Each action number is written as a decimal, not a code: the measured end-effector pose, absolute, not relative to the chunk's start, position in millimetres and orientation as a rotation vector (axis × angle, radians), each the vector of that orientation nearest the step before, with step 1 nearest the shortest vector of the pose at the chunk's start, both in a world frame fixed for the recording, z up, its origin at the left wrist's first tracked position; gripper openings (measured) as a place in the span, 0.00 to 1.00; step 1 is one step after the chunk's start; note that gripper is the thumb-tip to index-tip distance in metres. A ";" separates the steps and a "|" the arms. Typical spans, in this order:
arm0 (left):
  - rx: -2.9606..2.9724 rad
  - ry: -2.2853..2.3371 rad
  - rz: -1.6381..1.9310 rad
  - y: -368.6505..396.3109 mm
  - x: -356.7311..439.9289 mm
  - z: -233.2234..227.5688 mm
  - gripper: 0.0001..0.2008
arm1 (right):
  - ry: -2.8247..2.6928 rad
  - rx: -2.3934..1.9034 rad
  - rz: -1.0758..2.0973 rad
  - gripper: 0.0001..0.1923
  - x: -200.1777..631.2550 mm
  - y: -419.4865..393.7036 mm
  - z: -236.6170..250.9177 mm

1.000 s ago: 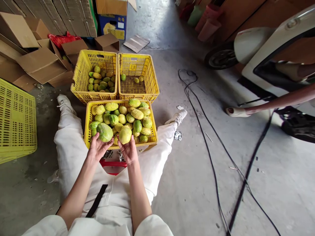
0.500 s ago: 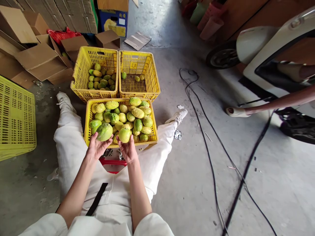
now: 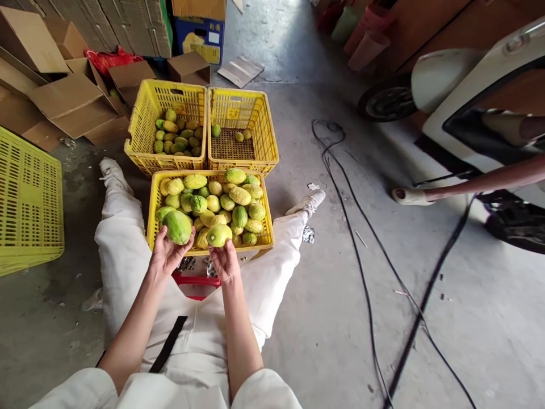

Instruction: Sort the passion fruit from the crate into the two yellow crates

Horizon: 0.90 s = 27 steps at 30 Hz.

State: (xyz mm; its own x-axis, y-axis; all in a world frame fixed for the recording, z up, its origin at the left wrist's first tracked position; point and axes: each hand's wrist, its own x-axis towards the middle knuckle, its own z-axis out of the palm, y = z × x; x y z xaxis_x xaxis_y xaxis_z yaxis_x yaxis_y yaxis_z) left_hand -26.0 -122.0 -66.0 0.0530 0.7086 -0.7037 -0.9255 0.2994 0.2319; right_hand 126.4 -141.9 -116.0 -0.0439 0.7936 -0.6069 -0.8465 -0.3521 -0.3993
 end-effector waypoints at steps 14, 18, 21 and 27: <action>-0.340 0.872 1.276 -122.5 -23.1 -69.6 0.20 | 0.117 -0.854 1.748 0.17 121.2 -135.0 -109.3; -0.358 0.863 1.264 -123.7 -24.2 -67.9 0.21 | 0.170 -0.823 1.782 0.15 120.2 -135.1 -107.3; -0.341 0.863 1.284 -123.3 -25.0 -67.5 0.23 | 0.204 -0.824 1.812 0.16 122.1 -134.6 -108.9; -0.353 0.898 1.304 -121.5 -24.6 -67.3 0.25 | 0.133 -0.845 1.780 0.15 125.3 -133.4 -112.5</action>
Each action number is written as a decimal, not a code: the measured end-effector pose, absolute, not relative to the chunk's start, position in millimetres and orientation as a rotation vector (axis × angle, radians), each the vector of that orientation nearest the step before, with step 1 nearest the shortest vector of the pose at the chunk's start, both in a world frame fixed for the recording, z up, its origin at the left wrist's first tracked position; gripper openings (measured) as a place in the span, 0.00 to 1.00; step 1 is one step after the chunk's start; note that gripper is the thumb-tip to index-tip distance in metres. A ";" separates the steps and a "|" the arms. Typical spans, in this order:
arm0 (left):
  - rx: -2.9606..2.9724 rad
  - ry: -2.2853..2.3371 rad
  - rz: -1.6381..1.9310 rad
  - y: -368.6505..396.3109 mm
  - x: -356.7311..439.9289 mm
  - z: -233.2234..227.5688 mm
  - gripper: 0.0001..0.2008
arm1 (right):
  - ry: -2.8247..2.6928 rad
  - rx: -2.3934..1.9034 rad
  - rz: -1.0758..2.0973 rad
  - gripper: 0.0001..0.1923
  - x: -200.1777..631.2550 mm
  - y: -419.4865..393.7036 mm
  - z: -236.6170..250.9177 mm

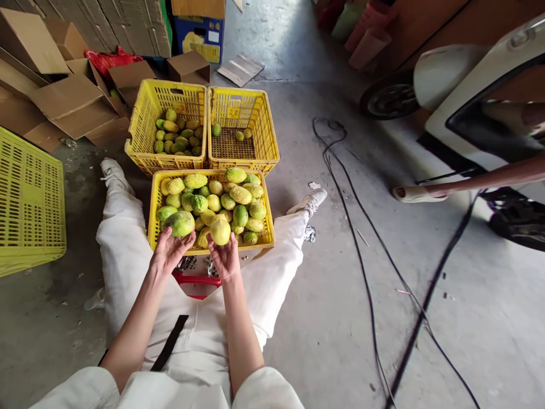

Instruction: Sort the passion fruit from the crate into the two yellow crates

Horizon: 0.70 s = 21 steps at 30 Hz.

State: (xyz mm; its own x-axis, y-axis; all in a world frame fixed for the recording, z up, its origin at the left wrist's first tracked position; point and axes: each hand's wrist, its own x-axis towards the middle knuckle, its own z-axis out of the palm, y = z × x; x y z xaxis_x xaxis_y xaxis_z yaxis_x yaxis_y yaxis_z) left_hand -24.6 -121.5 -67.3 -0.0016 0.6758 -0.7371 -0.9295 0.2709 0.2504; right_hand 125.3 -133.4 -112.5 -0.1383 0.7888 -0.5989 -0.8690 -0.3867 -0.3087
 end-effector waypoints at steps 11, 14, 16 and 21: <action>-0.297 0.878 1.275 -124.0 -22.6 -66.8 0.17 | 0.326 -0.753 1.830 0.18 123.2 -134.5 -110.0; -0.292 0.879 1.263 -124.1 -23.9 -67.7 0.17 | 0.338 -0.706 1.828 0.21 125.7 -134.1 -109.9; -0.287 0.878 1.277 -124.3 -25.1 -68.1 0.15 | 0.308 -0.685 1.816 0.21 126.1 -134.2 -110.0; -0.295 0.862 1.275 -123.1 -26.6 -67.4 0.14 | 0.284 -0.752 1.770 0.15 124.4 -134.6 -115.1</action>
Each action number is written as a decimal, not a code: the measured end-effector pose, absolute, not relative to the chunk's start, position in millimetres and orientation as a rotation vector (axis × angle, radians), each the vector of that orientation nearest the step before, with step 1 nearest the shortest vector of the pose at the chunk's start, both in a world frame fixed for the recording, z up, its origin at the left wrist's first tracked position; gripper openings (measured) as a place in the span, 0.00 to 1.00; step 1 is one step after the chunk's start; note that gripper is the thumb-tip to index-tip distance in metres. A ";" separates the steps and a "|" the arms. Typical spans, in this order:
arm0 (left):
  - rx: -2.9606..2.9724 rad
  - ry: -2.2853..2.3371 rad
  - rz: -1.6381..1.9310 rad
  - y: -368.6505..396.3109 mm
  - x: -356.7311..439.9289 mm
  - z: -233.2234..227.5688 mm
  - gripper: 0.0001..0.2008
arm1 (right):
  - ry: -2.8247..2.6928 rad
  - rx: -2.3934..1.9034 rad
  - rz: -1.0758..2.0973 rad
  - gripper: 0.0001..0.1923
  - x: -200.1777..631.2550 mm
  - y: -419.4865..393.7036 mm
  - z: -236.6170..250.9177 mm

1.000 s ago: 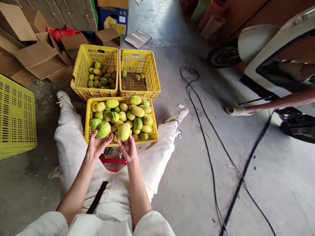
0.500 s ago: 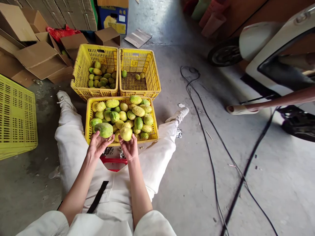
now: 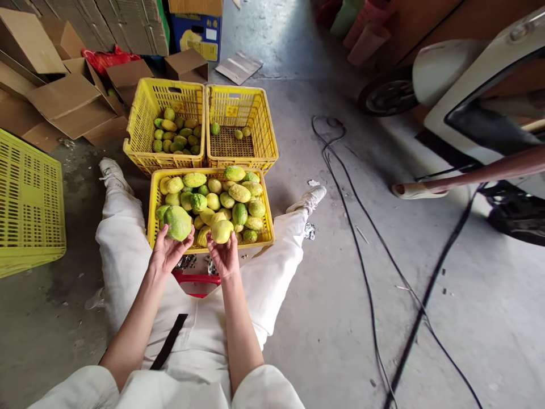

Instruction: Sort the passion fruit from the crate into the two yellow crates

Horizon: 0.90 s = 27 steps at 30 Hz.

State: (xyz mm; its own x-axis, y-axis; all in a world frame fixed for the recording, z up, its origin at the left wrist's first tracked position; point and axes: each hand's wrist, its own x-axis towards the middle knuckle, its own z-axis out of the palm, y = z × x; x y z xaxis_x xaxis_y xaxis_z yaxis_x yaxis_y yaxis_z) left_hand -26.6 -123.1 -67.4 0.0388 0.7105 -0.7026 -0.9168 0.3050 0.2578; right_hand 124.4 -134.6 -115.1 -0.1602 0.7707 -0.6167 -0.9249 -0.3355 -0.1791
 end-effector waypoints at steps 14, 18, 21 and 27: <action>-0.389 0.911 1.319 -120.3 -27.8 -69.6 0.09 | 0.211 -0.774 1.806 0.16 125.0 -135.8 -122.4; -0.386 0.884 1.316 -121.9 -27.4 -71.9 0.11 | 0.223 -0.769 1.784 0.15 126.3 -138.2 -126.3; -0.396 0.837 1.344 -123.0 -26.0 -70.5 0.14 | 0.216 -0.737 1.764 0.13 126.4 -138.5 -127.1; -0.410 0.770 1.425 -123.2 -26.3 -66.2 0.18 | 0.177 -0.751 1.663 0.12 125.5 -137.4 -130.2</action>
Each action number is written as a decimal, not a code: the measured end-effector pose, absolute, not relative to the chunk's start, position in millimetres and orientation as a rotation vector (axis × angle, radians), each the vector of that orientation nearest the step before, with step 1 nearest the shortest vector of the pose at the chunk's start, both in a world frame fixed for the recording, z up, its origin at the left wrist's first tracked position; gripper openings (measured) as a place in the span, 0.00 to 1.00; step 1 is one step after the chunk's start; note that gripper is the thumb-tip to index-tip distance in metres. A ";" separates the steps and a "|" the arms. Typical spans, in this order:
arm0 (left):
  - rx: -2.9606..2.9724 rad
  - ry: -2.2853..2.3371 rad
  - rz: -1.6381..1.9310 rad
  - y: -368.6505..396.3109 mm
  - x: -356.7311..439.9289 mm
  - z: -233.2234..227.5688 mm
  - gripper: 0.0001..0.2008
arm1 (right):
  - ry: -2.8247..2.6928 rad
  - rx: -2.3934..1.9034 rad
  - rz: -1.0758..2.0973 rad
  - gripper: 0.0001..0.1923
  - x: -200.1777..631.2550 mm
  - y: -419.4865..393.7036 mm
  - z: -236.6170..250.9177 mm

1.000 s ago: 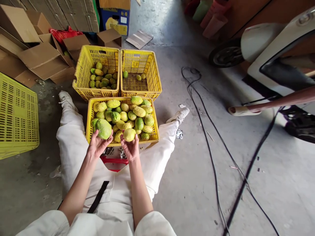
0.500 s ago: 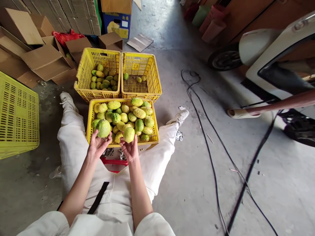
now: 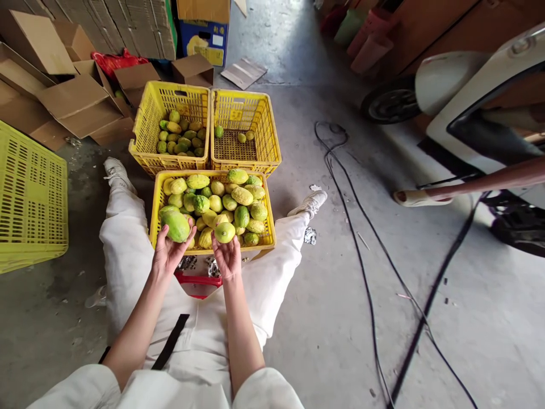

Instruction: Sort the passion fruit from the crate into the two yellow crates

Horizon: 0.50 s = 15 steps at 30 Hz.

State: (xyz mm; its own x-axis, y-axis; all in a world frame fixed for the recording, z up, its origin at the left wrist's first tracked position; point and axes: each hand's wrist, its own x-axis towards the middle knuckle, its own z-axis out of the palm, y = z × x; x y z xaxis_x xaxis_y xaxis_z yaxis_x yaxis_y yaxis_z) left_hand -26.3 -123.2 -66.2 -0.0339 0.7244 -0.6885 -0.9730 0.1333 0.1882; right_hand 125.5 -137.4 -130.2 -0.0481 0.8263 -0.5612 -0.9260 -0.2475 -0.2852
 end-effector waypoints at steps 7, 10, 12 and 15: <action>-0.333 0.946 1.390 -125.2 -27.7 -78.9 0.16 | 0.115 -0.768 1.714 0.18 126.5 -138.5 -125.8; -0.269 1.008 1.363 -126.4 -25.6 -81.2 0.16 | 0.078 -0.728 1.750 0.22 125.4 -137.7 -117.9; -0.222 0.992 1.351 -127.0 -24.8 -79.3 0.17 | 0.064 -0.722 1.769 0.23 124.7 -137.4 -113.8; -0.135 0.928 1.338 -127.5 -25.0 -74.5 0.21 | 0.026 -0.723 1.785 0.23 124.2 -137.8 -112.2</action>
State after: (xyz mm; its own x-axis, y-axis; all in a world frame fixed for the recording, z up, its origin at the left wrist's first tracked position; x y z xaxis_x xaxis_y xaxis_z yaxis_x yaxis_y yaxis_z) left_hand -25.0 -127.5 -74.5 -0.0559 0.7673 -0.6388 -0.8669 0.2801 0.4124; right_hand 124.2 -137.8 -112.2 -0.1579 0.8621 -0.4816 -0.8756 -0.3476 -0.3353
